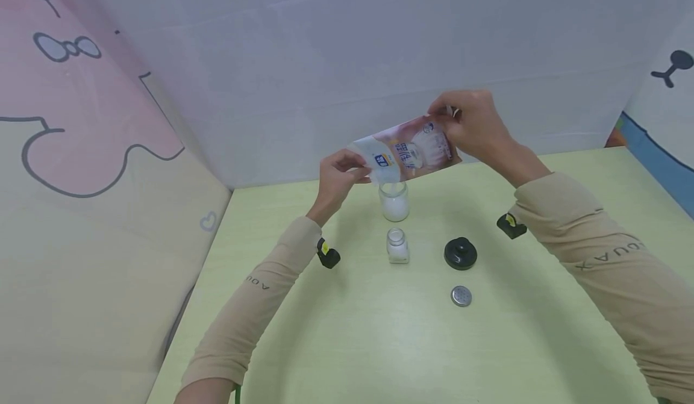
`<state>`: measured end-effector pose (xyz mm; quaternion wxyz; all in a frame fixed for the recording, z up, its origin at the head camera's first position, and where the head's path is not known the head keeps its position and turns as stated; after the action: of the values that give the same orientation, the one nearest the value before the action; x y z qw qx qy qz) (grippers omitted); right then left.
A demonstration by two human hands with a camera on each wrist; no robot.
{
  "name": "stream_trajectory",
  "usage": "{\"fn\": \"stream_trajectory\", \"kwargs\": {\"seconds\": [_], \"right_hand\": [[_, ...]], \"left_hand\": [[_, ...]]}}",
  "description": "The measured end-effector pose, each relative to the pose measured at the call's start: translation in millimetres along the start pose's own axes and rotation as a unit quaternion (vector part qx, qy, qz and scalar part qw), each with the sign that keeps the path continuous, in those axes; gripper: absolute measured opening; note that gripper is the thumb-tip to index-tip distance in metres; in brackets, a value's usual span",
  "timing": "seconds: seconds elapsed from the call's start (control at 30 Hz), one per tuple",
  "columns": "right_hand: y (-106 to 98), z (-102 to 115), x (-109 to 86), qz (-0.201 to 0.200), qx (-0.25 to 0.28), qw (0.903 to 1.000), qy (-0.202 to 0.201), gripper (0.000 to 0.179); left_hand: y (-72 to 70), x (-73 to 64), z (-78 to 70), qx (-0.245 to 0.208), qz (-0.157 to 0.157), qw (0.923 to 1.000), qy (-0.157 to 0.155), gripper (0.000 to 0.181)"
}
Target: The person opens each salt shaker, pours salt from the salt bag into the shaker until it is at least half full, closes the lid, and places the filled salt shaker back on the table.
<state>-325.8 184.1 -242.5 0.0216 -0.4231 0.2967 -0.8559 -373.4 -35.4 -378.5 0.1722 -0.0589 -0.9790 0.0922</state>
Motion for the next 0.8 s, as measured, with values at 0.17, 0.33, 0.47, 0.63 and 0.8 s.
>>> {"fn": "stream_trajectory", "kwargs": {"seconds": [0.17,0.33,0.47,0.63,0.8], "right_hand": [[0.2,-0.1,0.3,0.002,-0.003,1.0000,0.001,0.016],[-0.1,1.3,0.4,0.001,-0.004,1.0000,-0.008,0.016],[-0.5,1.4,-0.5,-0.003,0.000,0.9999,-0.011,0.016],[-1.9,-0.5,-1.9,-0.009,0.006,0.9998,-0.017,0.016],[-2.4,-2.4,-2.9,-0.009,0.006,0.9999,-0.013,0.016]], "left_hand": [[-0.3,-0.3,0.3,-0.001,-0.001,1.0000,-0.002,0.012],[-0.1,-1.0,-0.4,0.001,-0.003,1.0000,-0.003,0.012],[0.0,-1.2,-0.5,0.004,-0.005,1.0000,-0.003,0.012],[0.9,-0.7,-0.5,0.005,-0.005,1.0000,0.001,0.013],[1.2,-0.4,-0.4,0.006,-0.005,1.0000,0.003,0.013]]}}
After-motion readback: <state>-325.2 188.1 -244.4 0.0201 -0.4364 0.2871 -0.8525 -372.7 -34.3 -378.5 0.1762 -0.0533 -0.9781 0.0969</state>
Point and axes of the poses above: each hand's wrist, its own x-axis towards the middle knuckle, its own y-axis out of the palm, z = x × y, the point moved 9 cm from there along x, towards the middle knuckle, and after that the axes turned 11 degrees about x, right-handed, at the moved point
